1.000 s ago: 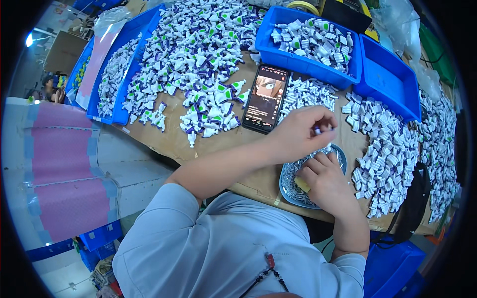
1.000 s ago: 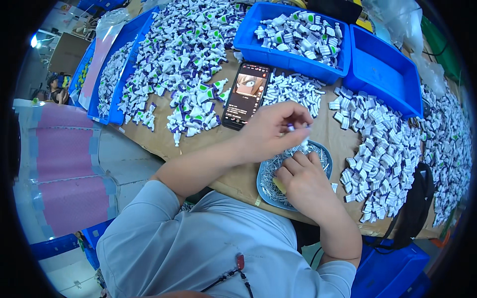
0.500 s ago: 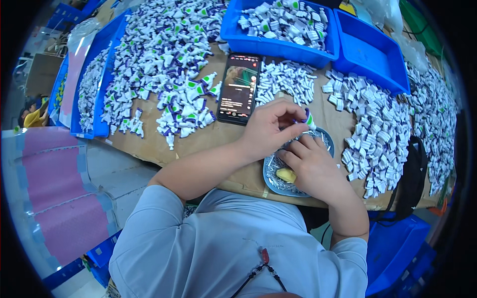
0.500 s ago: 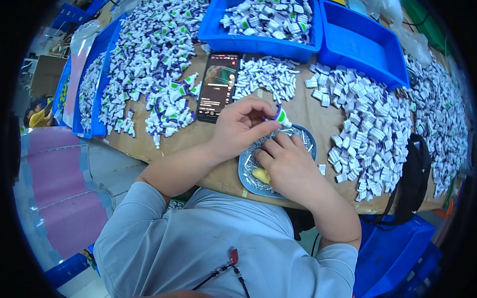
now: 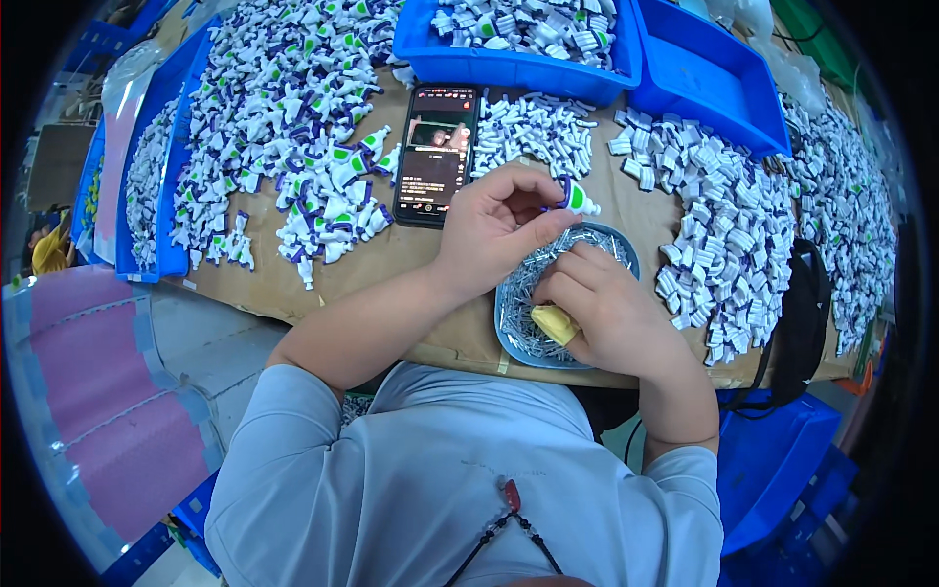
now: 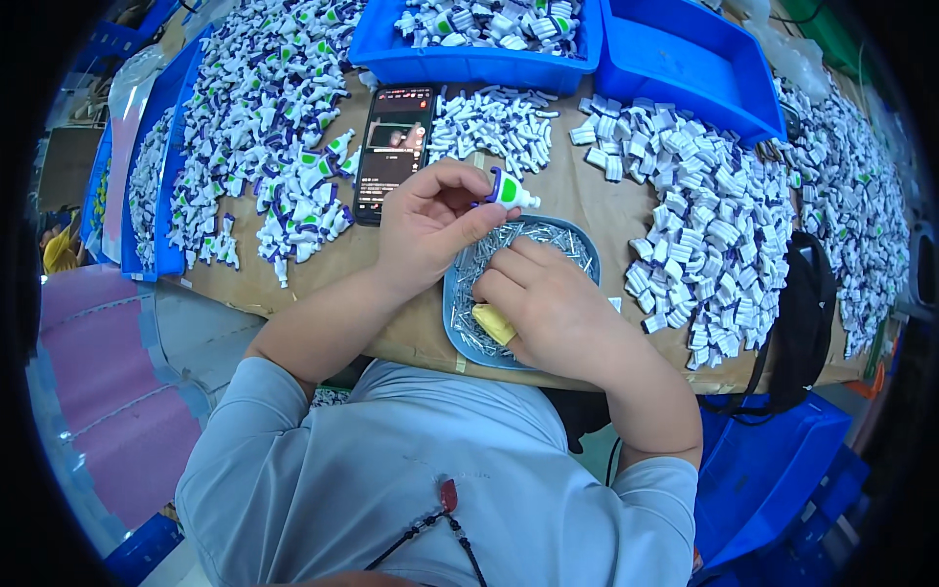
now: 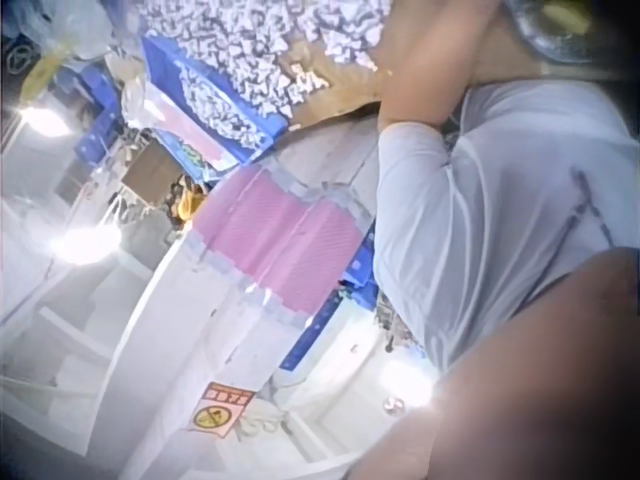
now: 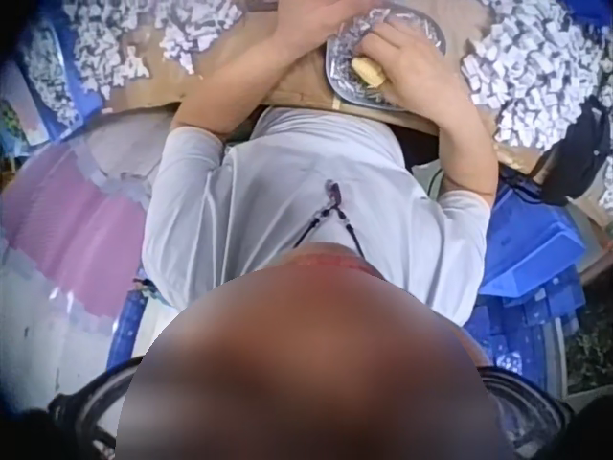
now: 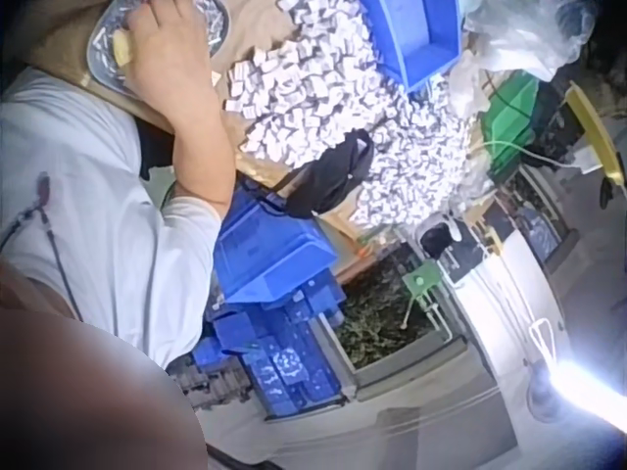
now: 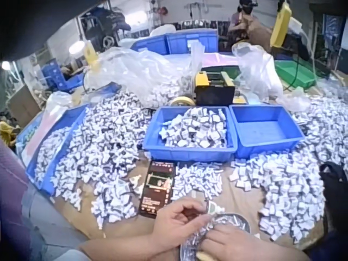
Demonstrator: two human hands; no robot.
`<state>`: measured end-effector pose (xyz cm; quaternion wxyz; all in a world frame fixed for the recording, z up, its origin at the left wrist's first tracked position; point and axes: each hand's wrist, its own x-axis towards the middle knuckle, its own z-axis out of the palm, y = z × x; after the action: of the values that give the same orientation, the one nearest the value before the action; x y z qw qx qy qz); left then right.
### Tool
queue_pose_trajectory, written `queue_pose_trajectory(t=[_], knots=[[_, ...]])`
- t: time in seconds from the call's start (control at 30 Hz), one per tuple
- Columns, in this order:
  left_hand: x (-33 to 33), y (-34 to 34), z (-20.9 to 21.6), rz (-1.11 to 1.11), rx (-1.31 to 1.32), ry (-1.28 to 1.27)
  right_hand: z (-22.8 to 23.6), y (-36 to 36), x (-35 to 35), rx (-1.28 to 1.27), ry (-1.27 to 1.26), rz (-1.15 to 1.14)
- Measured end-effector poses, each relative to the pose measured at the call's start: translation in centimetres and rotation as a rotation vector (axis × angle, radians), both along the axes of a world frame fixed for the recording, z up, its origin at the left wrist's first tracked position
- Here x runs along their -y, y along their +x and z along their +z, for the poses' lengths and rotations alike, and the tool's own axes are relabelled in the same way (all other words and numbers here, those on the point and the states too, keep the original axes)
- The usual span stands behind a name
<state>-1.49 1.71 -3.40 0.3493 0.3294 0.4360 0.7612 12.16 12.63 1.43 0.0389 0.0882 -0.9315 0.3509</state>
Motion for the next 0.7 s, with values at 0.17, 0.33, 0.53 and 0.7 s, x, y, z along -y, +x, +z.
queue_pose_trajectory(t=[0.17, 0.33, 0.53, 0.7], knots=[[0.0, 0.1, 0.1, -0.012, 0.019, 0.011, 0.3, -0.1, -0.3, -0.063, -0.155, -0.001], [0.0, 0.1, 0.1, -0.018, 0.018, 0.016, 0.6, -0.1, -0.9, -0.241, -0.206, -0.017], [0.1, 0.4, 0.1, 0.008, -0.059, -0.013, -0.6, 0.6, -0.9, -0.349, -0.423, -0.241], [0.3, 0.2, 0.4, 0.002, -0.135, -0.032, -0.9, 0.0, -0.8, -0.422, -0.399, -0.344]])
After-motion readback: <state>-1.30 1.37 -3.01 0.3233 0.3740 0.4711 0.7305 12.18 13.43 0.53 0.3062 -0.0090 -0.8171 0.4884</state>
